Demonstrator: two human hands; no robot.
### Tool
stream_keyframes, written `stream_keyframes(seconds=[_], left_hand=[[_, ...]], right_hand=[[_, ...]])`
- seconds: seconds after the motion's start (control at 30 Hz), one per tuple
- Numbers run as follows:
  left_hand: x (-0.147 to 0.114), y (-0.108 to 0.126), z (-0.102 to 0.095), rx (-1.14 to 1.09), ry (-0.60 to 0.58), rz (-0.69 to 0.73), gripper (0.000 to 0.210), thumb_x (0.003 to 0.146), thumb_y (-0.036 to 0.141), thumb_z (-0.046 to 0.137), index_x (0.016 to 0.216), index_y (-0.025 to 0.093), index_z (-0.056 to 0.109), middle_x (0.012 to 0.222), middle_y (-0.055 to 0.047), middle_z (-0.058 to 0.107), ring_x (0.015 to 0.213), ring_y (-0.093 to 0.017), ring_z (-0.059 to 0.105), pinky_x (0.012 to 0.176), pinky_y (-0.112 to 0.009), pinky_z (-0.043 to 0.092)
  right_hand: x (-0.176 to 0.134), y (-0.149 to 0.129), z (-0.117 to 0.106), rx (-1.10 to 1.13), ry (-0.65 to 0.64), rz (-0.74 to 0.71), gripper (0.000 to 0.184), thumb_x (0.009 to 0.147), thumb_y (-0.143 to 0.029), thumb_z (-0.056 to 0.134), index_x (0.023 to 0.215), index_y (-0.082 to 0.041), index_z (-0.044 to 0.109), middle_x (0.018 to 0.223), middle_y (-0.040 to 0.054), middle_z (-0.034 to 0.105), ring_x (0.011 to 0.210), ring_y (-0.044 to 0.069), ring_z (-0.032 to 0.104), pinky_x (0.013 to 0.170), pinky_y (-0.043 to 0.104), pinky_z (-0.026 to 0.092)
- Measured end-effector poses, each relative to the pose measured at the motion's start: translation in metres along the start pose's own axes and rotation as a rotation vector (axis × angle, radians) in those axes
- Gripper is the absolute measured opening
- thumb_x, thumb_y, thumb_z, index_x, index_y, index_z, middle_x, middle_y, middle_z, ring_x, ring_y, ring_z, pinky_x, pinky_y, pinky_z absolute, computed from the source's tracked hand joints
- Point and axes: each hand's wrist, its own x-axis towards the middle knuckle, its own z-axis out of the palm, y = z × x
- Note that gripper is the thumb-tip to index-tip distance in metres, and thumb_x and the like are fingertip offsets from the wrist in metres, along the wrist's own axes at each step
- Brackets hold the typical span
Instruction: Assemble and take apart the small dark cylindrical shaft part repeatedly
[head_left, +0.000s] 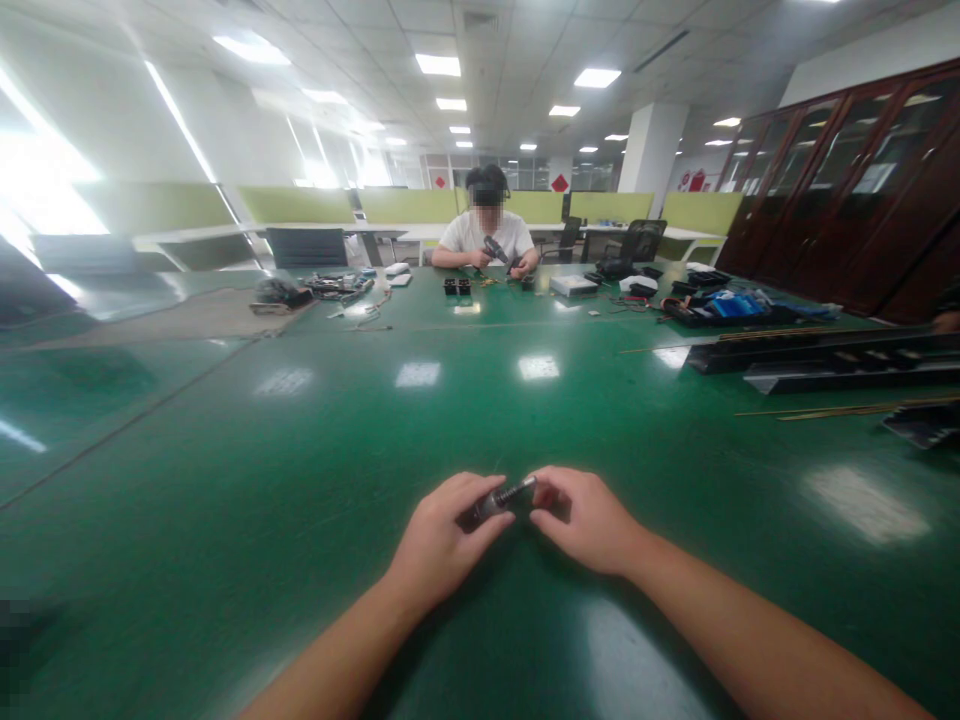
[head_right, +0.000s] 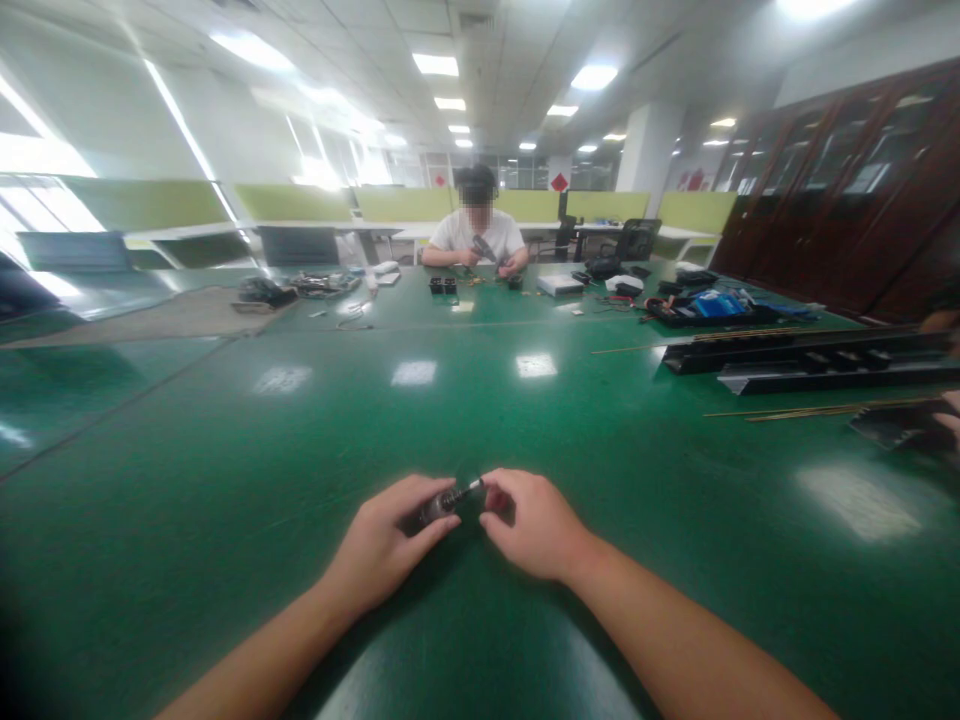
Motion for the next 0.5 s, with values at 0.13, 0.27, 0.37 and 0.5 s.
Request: stream_keyframes(seconds=[0.13, 0.27, 0.37, 0.5], left_hand=[[0.0, -0.002, 0.0012, -0.012, 0.005, -0.014, 0.033, 0.084, 0.029, 0.071, 0.116, 0.024, 0.065, 0.101, -0.004, 0.069, 0.09, -0.018, 0.064, 0.081, -0.03, 0.051], [-0.0009, -0.0038, 0.0026, -0.023, 0.019, -0.04, 0.033, 0.079, 0.025, 0.075, 0.111, 0.025, 0.065, 0.102, -0.002, 0.069, 0.092, -0.018, 0.064, 0.083, -0.03, 0.05], [-0.0008, -0.0026, 0.0024, -0.034, 0.006, -0.029, 0.025, 0.079, 0.02, 0.075, 0.102, 0.023, 0.066, 0.097, -0.001, 0.068, 0.089, -0.017, 0.063, 0.081, -0.029, 0.05], [0.0001, 0.0004, 0.0015, -0.054, -0.013, 0.007, 0.021, 0.08, 0.017, 0.071, 0.099, 0.023, 0.066, 0.096, -0.001, 0.067, 0.089, -0.017, 0.063, 0.081, -0.029, 0.049]], right_hand=[[-0.0012, 0.0014, 0.0007, 0.039, 0.01, 0.022, 0.047, 0.077, -0.014, 0.068, 0.122, -0.023, 0.059, 0.092, 0.0016, 0.068, 0.083, 0.017, 0.063, 0.079, 0.031, 0.05], [-0.0019, 0.0035, 0.0026, 0.04, 0.014, 0.015, 0.047, 0.076, -0.017, 0.071, 0.122, -0.023, 0.059, 0.095, 0.0021, 0.068, 0.082, 0.017, 0.063, 0.078, 0.031, 0.05], [-0.0017, 0.0037, 0.0033, 0.038, 0.011, 0.001, 0.043, 0.076, -0.017, 0.071, 0.118, -0.022, 0.061, 0.094, 0.0021, 0.068, 0.082, 0.017, 0.063, 0.078, 0.03, 0.05], [-0.0008, 0.0011, 0.0026, 0.038, 0.005, -0.03, 0.037, 0.075, -0.017, 0.071, 0.112, -0.022, 0.065, 0.093, 0.0024, 0.069, 0.083, 0.017, 0.063, 0.077, 0.03, 0.05]])
